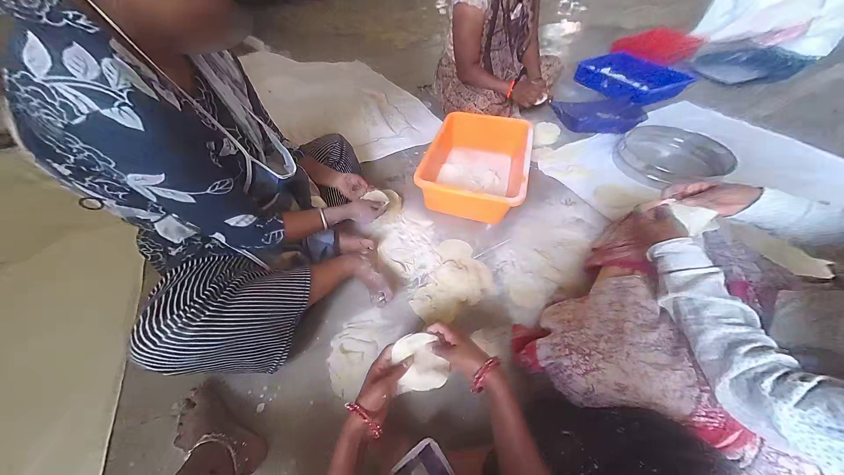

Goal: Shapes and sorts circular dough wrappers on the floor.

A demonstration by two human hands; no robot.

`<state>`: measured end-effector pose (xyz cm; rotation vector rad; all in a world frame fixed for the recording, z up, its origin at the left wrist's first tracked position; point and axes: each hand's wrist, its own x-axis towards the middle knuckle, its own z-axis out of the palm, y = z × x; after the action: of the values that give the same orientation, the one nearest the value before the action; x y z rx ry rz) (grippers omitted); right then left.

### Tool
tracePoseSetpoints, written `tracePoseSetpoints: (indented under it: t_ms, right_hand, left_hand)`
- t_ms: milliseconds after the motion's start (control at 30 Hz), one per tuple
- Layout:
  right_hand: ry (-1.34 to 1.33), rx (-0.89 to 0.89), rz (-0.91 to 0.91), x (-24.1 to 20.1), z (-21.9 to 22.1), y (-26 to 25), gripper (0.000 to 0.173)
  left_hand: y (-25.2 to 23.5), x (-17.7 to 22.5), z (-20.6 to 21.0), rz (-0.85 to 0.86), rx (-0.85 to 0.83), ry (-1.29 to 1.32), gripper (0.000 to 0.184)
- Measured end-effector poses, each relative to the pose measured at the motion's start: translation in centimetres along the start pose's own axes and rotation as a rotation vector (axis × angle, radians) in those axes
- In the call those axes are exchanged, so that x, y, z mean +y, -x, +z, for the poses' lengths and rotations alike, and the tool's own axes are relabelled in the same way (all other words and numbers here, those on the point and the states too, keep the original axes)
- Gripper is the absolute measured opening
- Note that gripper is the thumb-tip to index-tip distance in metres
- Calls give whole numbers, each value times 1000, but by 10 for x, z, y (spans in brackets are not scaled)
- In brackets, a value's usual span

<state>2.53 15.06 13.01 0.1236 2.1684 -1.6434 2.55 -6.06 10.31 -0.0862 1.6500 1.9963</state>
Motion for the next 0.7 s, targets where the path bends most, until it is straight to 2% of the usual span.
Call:
tracePoseSetpoints:
  t_ms: [100, 200, 267, 400, 600, 700]
  right_hand:
    - [258, 39, 233, 23, 6, -12, 47]
    - [339, 106, 330, 32, 11, -19, 44]
    - [343, 110, 335, 30, 11, -17, 40]
    - [329, 173, 281, 25, 8, -19, 33]
    - [421, 168, 324, 29, 10, -22, 36]
    - [386, 162, 316, 31, 10, -23, 40]
  left_hand:
    - [-20, -25, -3, -164, 75, -477, 47]
    - [-28, -29, -1, -218, 93, -680, 56]
    - [-24, -29, 0, -232, 93, -708, 60]
    - [-19, -27, 5, -202, 123, -615, 53]
    - [-14, -24, 8, -202, 157, -635, 49]
    - [-14, -23, 8, -192, 192, -692, 46]
